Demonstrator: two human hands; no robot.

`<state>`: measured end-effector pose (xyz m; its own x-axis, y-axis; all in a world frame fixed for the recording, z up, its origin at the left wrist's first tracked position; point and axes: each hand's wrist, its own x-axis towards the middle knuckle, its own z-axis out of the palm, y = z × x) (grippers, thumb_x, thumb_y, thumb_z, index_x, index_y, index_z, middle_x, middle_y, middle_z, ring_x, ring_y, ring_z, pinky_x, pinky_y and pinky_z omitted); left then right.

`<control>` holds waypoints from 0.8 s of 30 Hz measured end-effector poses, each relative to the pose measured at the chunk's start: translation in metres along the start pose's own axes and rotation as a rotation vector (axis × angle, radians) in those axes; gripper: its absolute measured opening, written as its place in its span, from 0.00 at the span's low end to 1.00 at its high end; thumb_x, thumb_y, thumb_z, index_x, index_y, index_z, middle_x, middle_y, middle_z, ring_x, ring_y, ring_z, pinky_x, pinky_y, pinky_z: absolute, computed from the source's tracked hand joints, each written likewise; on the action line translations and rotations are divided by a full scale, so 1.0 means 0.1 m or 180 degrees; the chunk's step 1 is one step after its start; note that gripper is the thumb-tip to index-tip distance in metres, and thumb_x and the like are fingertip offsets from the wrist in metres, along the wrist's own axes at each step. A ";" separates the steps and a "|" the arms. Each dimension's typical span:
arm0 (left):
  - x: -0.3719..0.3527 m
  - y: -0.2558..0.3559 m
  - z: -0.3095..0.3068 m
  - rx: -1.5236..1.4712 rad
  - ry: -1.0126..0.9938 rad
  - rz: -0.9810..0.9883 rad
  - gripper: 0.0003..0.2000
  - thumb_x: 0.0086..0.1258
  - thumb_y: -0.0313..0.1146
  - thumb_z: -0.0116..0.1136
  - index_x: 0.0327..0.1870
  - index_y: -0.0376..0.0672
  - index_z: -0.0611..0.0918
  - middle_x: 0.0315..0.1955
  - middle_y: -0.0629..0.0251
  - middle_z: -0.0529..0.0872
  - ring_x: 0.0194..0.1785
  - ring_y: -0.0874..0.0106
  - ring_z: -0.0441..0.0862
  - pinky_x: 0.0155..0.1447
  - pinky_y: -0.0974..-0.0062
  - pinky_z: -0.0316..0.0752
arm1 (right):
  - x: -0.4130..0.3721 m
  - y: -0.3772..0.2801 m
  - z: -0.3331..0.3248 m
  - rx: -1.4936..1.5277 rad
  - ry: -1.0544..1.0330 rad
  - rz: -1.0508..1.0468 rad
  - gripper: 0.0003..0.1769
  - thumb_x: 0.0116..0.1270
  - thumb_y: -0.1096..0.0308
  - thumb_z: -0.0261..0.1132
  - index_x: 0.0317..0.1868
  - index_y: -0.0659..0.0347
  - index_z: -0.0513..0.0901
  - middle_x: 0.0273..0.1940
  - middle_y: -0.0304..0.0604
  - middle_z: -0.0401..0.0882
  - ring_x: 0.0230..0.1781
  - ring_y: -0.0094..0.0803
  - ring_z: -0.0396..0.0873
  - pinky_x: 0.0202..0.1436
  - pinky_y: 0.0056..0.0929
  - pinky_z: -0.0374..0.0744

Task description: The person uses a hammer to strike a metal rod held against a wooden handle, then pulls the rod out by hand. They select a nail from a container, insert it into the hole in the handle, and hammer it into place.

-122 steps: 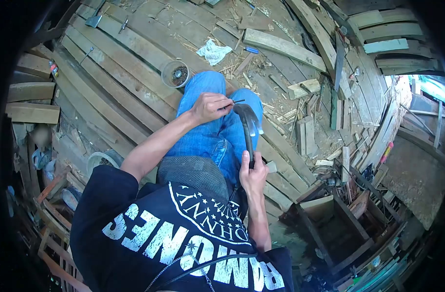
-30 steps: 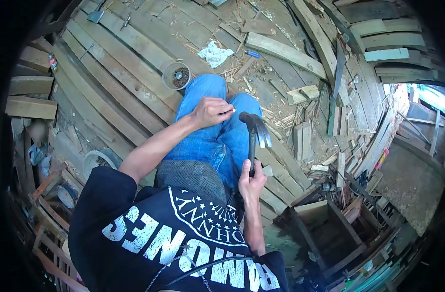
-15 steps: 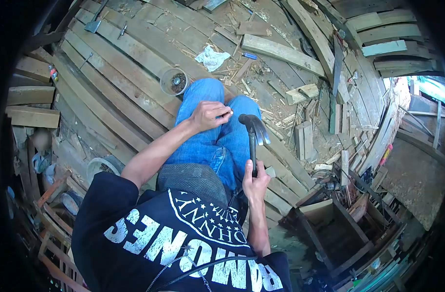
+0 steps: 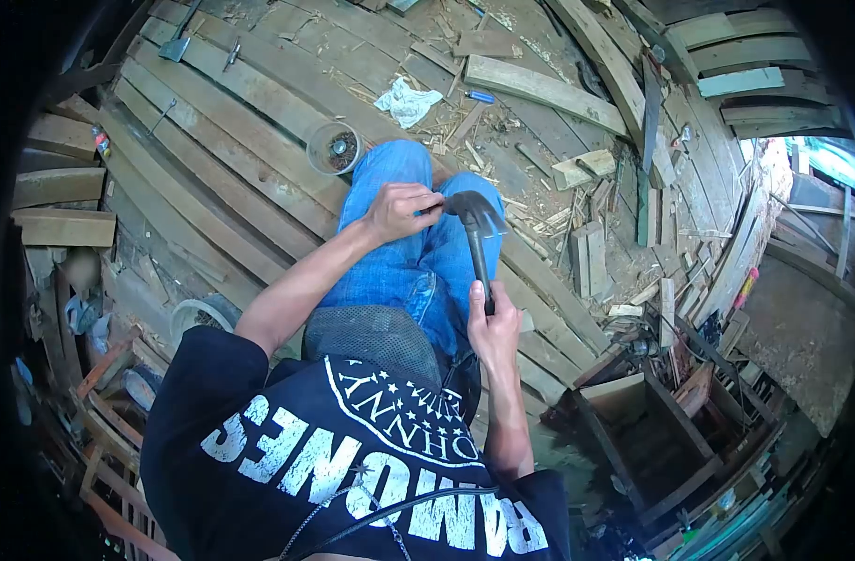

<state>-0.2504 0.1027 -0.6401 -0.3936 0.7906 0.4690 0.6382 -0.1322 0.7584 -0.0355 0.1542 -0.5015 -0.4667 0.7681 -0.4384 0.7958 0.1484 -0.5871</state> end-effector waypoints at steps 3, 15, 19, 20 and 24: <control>-0.01 -0.02 0.00 -0.0009 0.0042 0.0027 0.07 0.51 0.28 0.68 0.30 0.40 0.85 0.24 0.64 0.85 0.26 0.65 0.83 0.30 0.70 0.78 | 0.00 -0.01 0.01 -0.0083 0.0040 -0.0051 0.18 0.71 0.54 0.59 0.37 0.63 0.79 0.13 0.42 0.68 0.14 0.26 0.67 0.20 0.32 0.67; -0.01 -0.02 -0.02 -0.0179 -0.0162 -0.0128 0.09 0.50 0.26 0.69 0.33 0.37 0.85 0.26 0.60 0.85 0.28 0.64 0.83 0.32 0.70 0.78 | -0.08 -0.04 0.10 -0.0055 0.0241 -0.0129 0.17 0.71 0.55 0.60 0.38 0.63 0.79 0.14 0.46 0.72 0.13 0.33 0.72 0.20 0.35 0.69; -0.03 0.00 -0.04 -0.0146 -0.0215 -0.0145 0.08 0.51 0.26 0.69 0.33 0.37 0.85 0.26 0.61 0.85 0.28 0.64 0.84 0.32 0.70 0.78 | -0.02 -0.10 0.10 -0.0097 0.0173 -0.0020 0.18 0.71 0.55 0.59 0.37 0.64 0.78 0.14 0.47 0.73 0.13 0.32 0.72 0.21 0.34 0.70; -0.03 0.00 -0.04 -0.0124 -0.0221 -0.0151 0.08 0.51 0.26 0.69 0.32 0.37 0.85 0.26 0.61 0.85 0.28 0.64 0.84 0.32 0.71 0.78 | -0.01 -0.10 0.11 -0.0083 0.0203 -0.0042 0.18 0.71 0.55 0.59 0.37 0.64 0.78 0.14 0.47 0.73 0.13 0.32 0.72 0.21 0.34 0.70; 0.01 0.01 -0.07 -0.0076 -0.0254 -0.0179 0.09 0.51 0.27 0.70 0.33 0.38 0.85 0.26 0.61 0.85 0.28 0.65 0.84 0.32 0.71 0.78 | -0.01 -0.04 0.13 0.0033 0.0233 -0.0049 0.18 0.71 0.54 0.59 0.35 0.64 0.79 0.15 0.45 0.72 0.14 0.28 0.70 0.21 0.33 0.70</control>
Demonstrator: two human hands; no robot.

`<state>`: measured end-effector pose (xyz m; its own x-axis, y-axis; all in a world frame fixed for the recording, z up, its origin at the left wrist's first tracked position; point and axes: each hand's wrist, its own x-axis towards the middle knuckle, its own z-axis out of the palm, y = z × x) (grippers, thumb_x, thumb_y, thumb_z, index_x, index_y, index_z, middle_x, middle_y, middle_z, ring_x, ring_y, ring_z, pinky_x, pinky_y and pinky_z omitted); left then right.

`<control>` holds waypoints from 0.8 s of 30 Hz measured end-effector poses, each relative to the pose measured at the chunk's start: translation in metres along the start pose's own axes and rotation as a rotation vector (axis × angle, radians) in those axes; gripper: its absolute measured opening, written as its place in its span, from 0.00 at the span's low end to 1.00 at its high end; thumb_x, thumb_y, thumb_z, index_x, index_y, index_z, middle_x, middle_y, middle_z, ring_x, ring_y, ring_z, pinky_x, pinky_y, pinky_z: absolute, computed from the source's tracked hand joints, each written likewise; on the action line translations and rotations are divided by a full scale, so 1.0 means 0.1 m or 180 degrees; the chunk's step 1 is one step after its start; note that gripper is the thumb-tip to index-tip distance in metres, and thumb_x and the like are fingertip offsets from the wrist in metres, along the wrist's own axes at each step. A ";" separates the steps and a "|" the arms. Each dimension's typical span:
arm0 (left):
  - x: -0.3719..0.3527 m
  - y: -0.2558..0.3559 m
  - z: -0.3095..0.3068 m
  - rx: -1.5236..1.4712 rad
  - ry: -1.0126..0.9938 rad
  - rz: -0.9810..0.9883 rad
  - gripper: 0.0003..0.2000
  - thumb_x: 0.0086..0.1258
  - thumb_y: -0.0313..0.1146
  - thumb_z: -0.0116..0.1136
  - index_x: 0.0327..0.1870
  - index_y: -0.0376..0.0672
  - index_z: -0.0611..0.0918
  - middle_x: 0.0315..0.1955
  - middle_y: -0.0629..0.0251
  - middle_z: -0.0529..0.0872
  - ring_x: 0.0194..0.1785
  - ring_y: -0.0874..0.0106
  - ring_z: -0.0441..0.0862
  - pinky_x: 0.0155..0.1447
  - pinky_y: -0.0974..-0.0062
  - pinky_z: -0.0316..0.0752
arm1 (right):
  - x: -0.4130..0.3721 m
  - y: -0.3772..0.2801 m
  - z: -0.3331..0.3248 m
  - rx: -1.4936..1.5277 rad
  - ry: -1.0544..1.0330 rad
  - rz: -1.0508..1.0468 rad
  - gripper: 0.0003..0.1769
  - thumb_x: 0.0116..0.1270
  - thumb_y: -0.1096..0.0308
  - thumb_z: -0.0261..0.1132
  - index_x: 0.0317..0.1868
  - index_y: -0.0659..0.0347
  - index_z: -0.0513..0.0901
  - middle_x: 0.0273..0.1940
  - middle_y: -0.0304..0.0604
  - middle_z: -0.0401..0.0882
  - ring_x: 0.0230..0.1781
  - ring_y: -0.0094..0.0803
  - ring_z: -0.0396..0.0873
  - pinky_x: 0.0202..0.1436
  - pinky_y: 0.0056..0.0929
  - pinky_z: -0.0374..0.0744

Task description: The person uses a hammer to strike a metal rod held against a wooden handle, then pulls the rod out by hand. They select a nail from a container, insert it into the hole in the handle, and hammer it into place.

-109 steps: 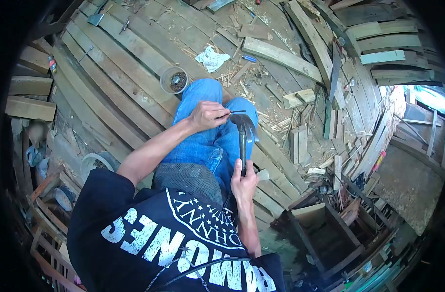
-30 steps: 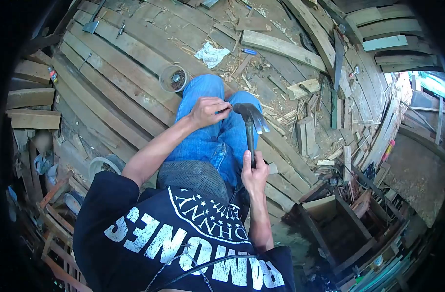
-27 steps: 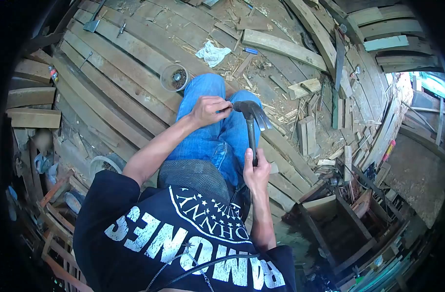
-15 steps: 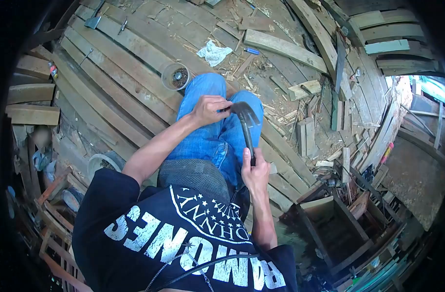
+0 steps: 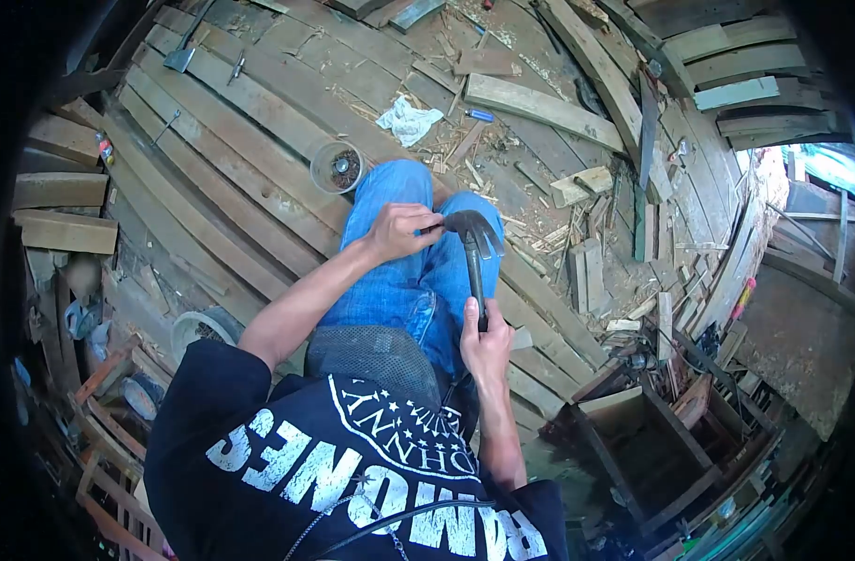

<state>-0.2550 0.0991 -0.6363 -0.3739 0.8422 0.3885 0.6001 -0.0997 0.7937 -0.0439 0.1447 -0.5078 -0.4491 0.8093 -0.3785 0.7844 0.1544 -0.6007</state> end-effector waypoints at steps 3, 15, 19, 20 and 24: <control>-0.01 -0.02 0.00 -0.0050 0.0062 0.0040 0.11 0.50 0.28 0.72 0.34 0.39 0.86 0.26 0.63 0.86 0.27 0.67 0.83 0.32 0.72 0.78 | -0.01 0.02 -0.01 0.0120 0.0010 0.0075 0.18 0.71 0.55 0.59 0.35 0.64 0.78 0.15 0.41 0.71 0.16 0.25 0.68 0.21 0.31 0.68; 0.01 -0.01 -0.01 0.0052 -0.0352 -0.0525 0.16 0.52 0.37 0.73 0.43 0.45 0.86 0.33 0.68 0.85 0.31 0.68 0.83 0.35 0.72 0.78 | -0.03 0.12 -0.02 0.0438 0.0100 0.0194 0.20 0.72 0.52 0.58 0.34 0.63 0.78 0.14 0.37 0.69 0.16 0.21 0.66 0.20 0.28 0.65; 0.02 -0.02 0.00 -0.0012 -0.0341 -0.0536 0.15 0.53 0.37 0.72 0.42 0.45 0.86 0.33 0.67 0.85 0.32 0.66 0.83 0.35 0.71 0.78 | -0.02 -0.02 -0.07 -0.0054 -0.0003 0.0099 0.19 0.72 0.53 0.58 0.34 0.63 0.78 0.15 0.41 0.71 0.15 0.24 0.69 0.21 0.29 0.68; 0.02 -0.02 0.00 -0.0033 -0.0390 -0.0566 0.15 0.53 0.37 0.72 0.42 0.45 0.86 0.33 0.67 0.85 0.32 0.66 0.83 0.36 0.71 0.78 | -0.02 -0.03 -0.07 -0.0209 -0.0068 0.0081 0.19 0.72 0.53 0.58 0.35 0.63 0.78 0.15 0.41 0.72 0.15 0.25 0.69 0.21 0.30 0.68; 0.01 -0.03 -0.02 -0.0052 -0.0393 -0.0599 0.14 0.53 0.35 0.72 0.41 0.45 0.86 0.33 0.66 0.86 0.34 0.65 0.84 0.37 0.70 0.78 | -0.05 -0.02 -0.03 0.0104 -0.0053 0.0147 0.19 0.72 0.53 0.58 0.36 0.63 0.79 0.14 0.41 0.71 0.15 0.26 0.69 0.21 0.31 0.68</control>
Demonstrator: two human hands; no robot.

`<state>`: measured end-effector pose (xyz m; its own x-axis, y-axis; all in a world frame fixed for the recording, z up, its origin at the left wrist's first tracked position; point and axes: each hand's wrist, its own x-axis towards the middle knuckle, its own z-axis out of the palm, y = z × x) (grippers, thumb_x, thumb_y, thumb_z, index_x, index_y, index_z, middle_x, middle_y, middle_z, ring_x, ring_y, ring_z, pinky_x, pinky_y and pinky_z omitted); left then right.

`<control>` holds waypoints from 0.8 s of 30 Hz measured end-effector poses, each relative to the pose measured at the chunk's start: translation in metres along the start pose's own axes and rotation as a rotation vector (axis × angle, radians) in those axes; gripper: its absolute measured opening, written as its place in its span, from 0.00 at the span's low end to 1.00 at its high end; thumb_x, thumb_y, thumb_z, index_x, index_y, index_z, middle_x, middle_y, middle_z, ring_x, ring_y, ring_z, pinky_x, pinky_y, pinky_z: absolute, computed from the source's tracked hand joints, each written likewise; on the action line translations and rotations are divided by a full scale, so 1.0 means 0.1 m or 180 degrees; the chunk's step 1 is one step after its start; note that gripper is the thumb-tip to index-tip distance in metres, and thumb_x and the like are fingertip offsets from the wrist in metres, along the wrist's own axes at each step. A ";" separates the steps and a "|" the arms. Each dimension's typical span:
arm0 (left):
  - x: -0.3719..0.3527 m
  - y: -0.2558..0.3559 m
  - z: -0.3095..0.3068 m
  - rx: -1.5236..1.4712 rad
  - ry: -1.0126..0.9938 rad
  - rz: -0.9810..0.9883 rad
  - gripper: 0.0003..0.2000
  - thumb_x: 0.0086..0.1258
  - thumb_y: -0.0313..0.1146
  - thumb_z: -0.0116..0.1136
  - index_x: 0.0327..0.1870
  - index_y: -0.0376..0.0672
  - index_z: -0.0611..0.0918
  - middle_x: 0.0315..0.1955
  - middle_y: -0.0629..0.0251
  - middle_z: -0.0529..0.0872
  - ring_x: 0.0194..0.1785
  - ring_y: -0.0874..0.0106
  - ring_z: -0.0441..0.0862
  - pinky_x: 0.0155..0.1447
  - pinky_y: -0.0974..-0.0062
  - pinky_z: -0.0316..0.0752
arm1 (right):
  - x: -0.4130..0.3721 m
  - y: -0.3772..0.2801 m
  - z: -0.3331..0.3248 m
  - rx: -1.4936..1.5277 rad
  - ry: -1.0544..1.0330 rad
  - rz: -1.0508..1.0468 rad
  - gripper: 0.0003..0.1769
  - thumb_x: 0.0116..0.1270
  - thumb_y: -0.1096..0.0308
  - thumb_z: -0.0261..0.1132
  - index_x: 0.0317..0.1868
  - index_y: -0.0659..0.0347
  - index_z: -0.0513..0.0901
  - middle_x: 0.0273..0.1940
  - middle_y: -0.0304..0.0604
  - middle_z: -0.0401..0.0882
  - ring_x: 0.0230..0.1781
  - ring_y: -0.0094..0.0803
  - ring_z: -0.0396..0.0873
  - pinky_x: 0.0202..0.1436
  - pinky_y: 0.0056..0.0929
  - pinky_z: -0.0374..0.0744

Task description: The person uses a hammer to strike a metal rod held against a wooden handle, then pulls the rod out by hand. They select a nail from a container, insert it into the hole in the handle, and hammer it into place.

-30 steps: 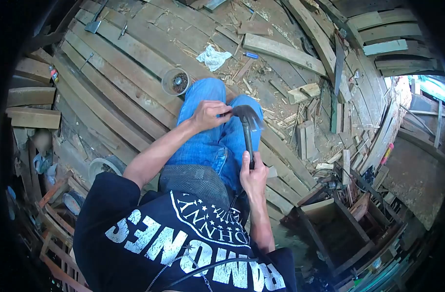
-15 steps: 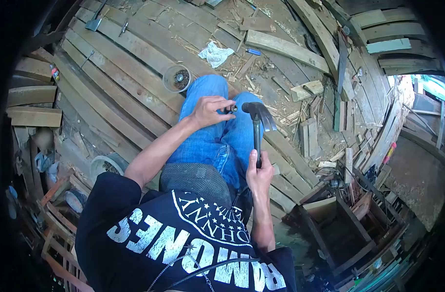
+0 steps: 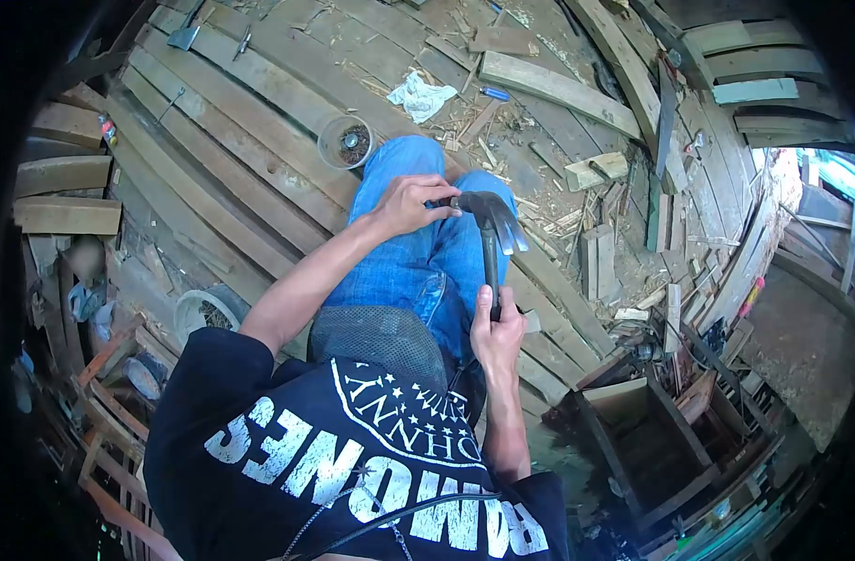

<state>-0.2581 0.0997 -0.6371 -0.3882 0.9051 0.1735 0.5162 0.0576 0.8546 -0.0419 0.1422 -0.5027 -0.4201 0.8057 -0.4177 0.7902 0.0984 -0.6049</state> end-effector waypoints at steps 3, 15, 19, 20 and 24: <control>0.00 -0.01 0.02 -0.0035 -0.0037 -0.0031 0.14 0.52 0.35 0.72 0.41 0.44 0.86 0.34 0.65 0.86 0.34 0.64 0.84 0.38 0.70 0.78 | -0.01 -0.04 -0.03 0.0062 -0.0024 0.0008 0.19 0.72 0.53 0.58 0.36 0.63 0.79 0.14 0.41 0.71 0.15 0.25 0.69 0.21 0.31 0.68; 0.01 -0.05 0.03 -0.0011 0.0000 0.0152 0.14 0.53 0.39 0.71 0.39 0.45 0.86 0.32 0.66 0.86 0.36 0.64 0.83 0.40 0.68 0.78 | 0.01 0.03 -0.02 0.0098 -0.0113 0.0006 0.19 0.72 0.54 0.58 0.33 0.64 0.76 0.14 0.41 0.69 0.16 0.24 0.66 0.21 0.30 0.66; -0.01 -0.03 0.02 -0.0070 0.0016 0.0120 0.14 0.53 0.39 0.71 0.39 0.45 0.87 0.31 0.66 0.86 0.36 0.63 0.83 0.40 0.68 0.78 | 0.00 0.15 0.00 0.0104 -0.0066 -0.0097 0.19 0.72 0.54 0.57 0.34 0.64 0.76 0.15 0.41 0.69 0.16 0.24 0.67 0.22 0.30 0.66; 0.01 -0.02 0.01 -0.0062 -0.0008 0.0101 0.14 0.52 0.36 0.71 0.39 0.44 0.86 0.32 0.65 0.86 0.37 0.64 0.84 0.40 0.69 0.78 | 0.01 0.19 0.02 0.0231 -0.0057 0.0004 0.19 0.72 0.53 0.57 0.34 0.64 0.77 0.15 0.41 0.70 0.16 0.24 0.67 0.22 0.31 0.67; 0.01 -0.01 0.00 -0.0049 -0.0037 0.0052 0.15 0.50 0.33 0.72 0.41 0.44 0.86 0.33 0.64 0.87 0.37 0.64 0.84 0.41 0.69 0.79 | 0.03 0.14 0.04 0.0313 -0.0066 0.0094 0.20 0.72 0.53 0.57 0.34 0.64 0.77 0.16 0.40 0.70 0.17 0.24 0.67 0.22 0.31 0.68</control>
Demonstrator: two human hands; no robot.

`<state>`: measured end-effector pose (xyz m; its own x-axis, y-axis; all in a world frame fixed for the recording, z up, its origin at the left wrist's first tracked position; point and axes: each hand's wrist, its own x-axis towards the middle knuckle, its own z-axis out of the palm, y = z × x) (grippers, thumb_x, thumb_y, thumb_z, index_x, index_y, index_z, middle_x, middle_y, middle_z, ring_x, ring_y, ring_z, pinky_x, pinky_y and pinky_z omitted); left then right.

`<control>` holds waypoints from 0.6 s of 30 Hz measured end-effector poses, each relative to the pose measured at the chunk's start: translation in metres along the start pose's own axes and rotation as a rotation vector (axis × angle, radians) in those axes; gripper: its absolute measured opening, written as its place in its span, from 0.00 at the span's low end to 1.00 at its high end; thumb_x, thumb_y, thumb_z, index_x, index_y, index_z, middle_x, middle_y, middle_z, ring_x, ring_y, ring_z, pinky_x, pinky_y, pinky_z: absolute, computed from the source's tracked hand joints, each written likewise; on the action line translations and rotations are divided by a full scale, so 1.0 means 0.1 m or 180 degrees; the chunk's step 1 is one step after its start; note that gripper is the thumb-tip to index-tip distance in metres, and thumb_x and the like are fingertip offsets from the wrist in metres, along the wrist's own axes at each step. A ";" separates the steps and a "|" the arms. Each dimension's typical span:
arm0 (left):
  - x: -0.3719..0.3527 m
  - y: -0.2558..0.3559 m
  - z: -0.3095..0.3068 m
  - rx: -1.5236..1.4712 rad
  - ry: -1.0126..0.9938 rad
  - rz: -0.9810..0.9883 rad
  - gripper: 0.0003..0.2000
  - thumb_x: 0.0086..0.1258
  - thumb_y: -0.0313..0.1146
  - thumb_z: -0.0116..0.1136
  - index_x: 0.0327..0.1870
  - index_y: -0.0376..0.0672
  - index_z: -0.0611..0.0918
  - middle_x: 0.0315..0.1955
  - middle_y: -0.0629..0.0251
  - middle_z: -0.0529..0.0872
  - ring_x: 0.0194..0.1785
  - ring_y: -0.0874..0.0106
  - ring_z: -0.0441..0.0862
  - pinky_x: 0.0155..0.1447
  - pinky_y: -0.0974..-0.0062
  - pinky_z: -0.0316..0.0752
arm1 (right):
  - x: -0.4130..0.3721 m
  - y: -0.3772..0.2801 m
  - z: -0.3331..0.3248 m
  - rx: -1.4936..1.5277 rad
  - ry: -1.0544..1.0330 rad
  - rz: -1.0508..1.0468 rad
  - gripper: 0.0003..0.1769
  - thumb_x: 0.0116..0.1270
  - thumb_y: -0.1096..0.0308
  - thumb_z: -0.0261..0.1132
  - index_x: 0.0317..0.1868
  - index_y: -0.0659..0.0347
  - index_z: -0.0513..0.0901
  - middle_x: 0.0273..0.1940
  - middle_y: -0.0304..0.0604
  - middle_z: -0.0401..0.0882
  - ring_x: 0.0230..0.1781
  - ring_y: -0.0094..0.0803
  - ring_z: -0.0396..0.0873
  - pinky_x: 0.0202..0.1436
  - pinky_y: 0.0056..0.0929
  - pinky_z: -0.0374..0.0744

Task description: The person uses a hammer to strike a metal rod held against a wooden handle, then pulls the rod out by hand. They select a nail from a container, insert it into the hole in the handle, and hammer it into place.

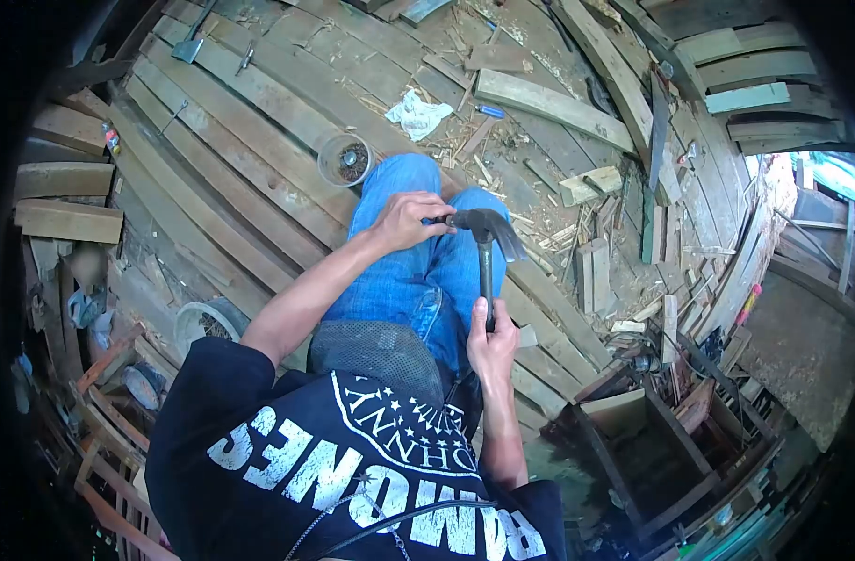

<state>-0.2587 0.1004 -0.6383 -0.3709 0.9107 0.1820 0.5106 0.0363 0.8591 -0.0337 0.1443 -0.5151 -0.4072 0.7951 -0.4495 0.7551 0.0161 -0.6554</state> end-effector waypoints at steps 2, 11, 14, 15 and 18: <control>-0.01 -0.04 0.02 0.0041 0.0061 0.0094 0.16 0.49 0.33 0.73 0.41 0.44 0.87 0.33 0.63 0.86 0.37 0.64 0.84 0.42 0.69 0.79 | 0.01 0.01 0.02 -0.0044 -0.0034 -0.0141 0.20 0.72 0.53 0.57 0.34 0.64 0.76 0.15 0.39 0.69 0.16 0.23 0.65 0.21 0.29 0.66; -0.02 0.12 -0.02 -0.0538 0.0131 -0.0389 0.10 0.54 0.32 0.72 0.38 0.44 0.88 0.33 0.66 0.85 0.32 0.72 0.83 0.35 0.75 0.78 | 0.00 0.14 0.01 0.0820 -0.0003 0.0274 0.19 0.73 0.56 0.57 0.30 0.62 0.74 0.17 0.29 0.65 0.18 0.16 0.60 0.20 0.22 0.60; -0.02 0.10 0.00 -0.0626 0.0209 -0.0247 0.09 0.54 0.32 0.72 0.36 0.43 0.88 0.33 0.67 0.85 0.30 0.74 0.82 0.34 0.77 0.77 | 0.01 0.18 -0.03 0.0983 -0.0030 0.0438 0.20 0.73 0.55 0.57 0.29 0.62 0.73 0.17 0.30 0.65 0.18 0.16 0.60 0.21 0.23 0.60; -0.01 0.11 0.00 -0.0708 0.0099 -0.0411 0.10 0.54 0.32 0.72 0.37 0.43 0.88 0.33 0.67 0.86 0.30 0.75 0.82 0.33 0.77 0.76 | 0.01 0.20 -0.02 0.0818 -0.0029 0.0387 0.20 0.73 0.54 0.57 0.29 0.62 0.73 0.17 0.30 0.65 0.18 0.16 0.60 0.21 0.23 0.60; 0.02 0.15 0.00 -0.0721 -0.0143 -0.0688 0.09 0.55 0.31 0.71 0.37 0.44 0.88 0.33 0.66 0.86 0.31 0.73 0.83 0.35 0.77 0.77 | -0.01 0.25 -0.01 0.0558 -0.0103 0.0340 0.19 0.72 0.53 0.58 0.32 0.60 0.75 0.18 0.32 0.66 0.19 0.17 0.61 0.21 0.24 0.61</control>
<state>-0.2519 0.1026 -0.6255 -0.4148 0.9093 -0.0333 0.2361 0.1429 0.9612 -0.0138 0.1441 -0.5307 -0.3479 0.7667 -0.5396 0.6952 -0.1753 -0.6972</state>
